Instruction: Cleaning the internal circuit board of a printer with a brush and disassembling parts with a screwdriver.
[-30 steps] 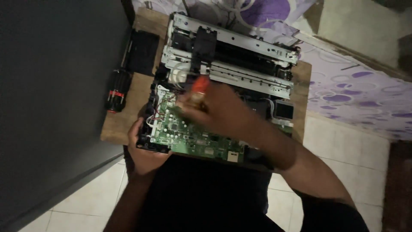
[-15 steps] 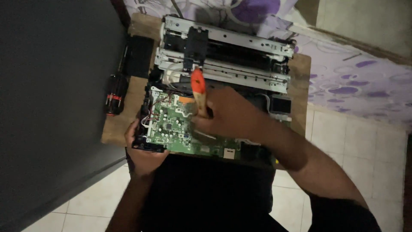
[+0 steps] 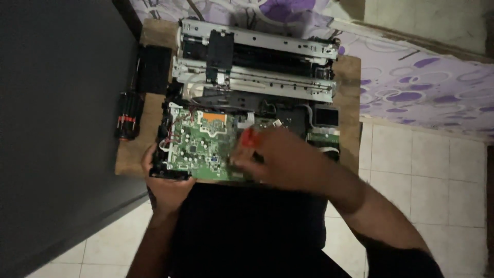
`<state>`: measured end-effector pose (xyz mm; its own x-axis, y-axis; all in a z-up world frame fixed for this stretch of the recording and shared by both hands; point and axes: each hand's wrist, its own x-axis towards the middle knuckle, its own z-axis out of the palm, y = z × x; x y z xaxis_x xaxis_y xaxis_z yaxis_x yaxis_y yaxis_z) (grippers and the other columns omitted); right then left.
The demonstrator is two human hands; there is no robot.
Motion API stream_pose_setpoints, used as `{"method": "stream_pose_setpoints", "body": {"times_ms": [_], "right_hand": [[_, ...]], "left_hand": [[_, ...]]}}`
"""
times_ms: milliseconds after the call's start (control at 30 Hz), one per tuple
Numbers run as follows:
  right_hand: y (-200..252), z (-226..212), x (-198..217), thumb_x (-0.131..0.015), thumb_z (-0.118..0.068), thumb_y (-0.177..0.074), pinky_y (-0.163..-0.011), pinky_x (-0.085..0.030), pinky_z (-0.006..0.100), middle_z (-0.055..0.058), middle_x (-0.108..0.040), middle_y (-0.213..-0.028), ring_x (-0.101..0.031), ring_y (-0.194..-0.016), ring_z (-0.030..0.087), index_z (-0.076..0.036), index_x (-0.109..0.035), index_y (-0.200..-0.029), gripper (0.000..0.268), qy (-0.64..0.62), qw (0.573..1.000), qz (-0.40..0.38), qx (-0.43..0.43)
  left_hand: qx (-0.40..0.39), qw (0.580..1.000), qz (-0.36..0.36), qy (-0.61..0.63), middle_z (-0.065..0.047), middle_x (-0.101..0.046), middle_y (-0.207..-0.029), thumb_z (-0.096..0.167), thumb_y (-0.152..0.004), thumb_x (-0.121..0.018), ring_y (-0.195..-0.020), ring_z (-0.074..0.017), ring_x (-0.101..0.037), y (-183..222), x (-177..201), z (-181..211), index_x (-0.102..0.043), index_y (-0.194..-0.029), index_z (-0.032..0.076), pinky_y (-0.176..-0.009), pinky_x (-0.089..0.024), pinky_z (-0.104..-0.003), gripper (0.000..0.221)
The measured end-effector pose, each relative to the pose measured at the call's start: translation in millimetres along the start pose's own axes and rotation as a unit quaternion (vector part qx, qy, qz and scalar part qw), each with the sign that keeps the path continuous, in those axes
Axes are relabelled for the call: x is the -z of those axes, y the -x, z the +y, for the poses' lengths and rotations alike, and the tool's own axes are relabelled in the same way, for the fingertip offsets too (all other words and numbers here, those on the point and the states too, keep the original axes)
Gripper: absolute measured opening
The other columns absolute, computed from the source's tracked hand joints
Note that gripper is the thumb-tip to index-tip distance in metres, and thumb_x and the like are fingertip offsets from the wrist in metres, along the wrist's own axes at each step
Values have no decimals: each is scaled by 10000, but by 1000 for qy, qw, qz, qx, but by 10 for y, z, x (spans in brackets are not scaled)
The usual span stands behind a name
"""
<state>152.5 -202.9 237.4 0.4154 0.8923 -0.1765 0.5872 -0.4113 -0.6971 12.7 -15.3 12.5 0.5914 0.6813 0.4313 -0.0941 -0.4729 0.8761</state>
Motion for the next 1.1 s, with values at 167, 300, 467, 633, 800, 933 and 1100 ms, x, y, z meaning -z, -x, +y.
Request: {"method": "stream_pose_setpoints", "body": {"times_ms": [167, 300, 467, 633, 800, 933, 1100], "right_hand": [[-5, -72, 11, -591, -197, -1007, -776, -626, 488, 261, -768, -977, -780, -813, 391, 6, -743, -1038, 255, -77, 996, 29, 29], [208, -33, -47, -601, -282, -972, -668, -585, 524, 189, -749, -832, -746, -810, 460, -79, -701, -963, 227, -35, 999, -17, 33], [117, -100, -60, -633, -172, -970, -680, -606, 498, 207, -755, -842, -763, -817, 449, -10, -673, -949, 168, -17, 995, 36, 86], [274, 40, -135, -580, -183, -949, -702, -572, 561, 235, -739, -874, -721, -845, 506, -48, -699, -996, 186, -59, 992, -31, 108], [674, 182, -85, -728, -216, -913, -709, -627, 448, 132, -796, -865, -783, -814, 392, -93, -761, -1020, 167, -59, 993, 61, 78], [1013, 579, -142, -734, -147, -909, -826, -626, 378, 98, -800, -1085, -790, -914, 263, -91, -769, -1074, 178, -163, 973, 143, 81], [1159, 706, -386, -771, -130, -813, -876, -585, 337, 110, -719, -1179, -739, -938, 215, -54, -798, -949, 158, -182, 937, 296, -33]], "left_hand": [[2, 999, -24, 28, -296, -614, -1165, -17, -512, -940, -1109, -433, -664, 25, 47, -150, -447, -1380, -76, -1002, -489, -544, 1000], [19, 999, -14, 41, -254, -621, -1169, -1, -470, -943, -1087, -383, -666, 30, 17, -76, -456, -1385, -60, -1026, -499, -499, 1038], [-13, 998, -21, 58, -268, -603, -1153, -55, -512, -920, -1092, -379, -652, 24, 14, -23, -433, -1392, -76, -1029, -480, -511, 1006], [-24, 999, -28, 8, -265, -613, -1168, -47, -497, -933, -1097, -393, -659, 29, 66, -100, -439, -1413, -83, -1030, -492, -511, 1041], [-16, 999, -38, -15, -284, -608, -1200, -30, -508, -928, -1115, -422, -663, 24, 111, -89, -446, -1414, -87, -1036, -501, -473, 1028], [7, 980, -197, 15, -317, -469, -1397, 67, -560, -882, -1273, -472, -532, -121, 405, -32, -276, -1509, -88, -1115, -418, -593, 1137], [-17, 968, -238, 71, -291, -176, -1696, 201, -819, -608, -1589, -434, -227, -326, 697, 623, -92, -1618, -34, -1305, -225, -563, 979]]}}
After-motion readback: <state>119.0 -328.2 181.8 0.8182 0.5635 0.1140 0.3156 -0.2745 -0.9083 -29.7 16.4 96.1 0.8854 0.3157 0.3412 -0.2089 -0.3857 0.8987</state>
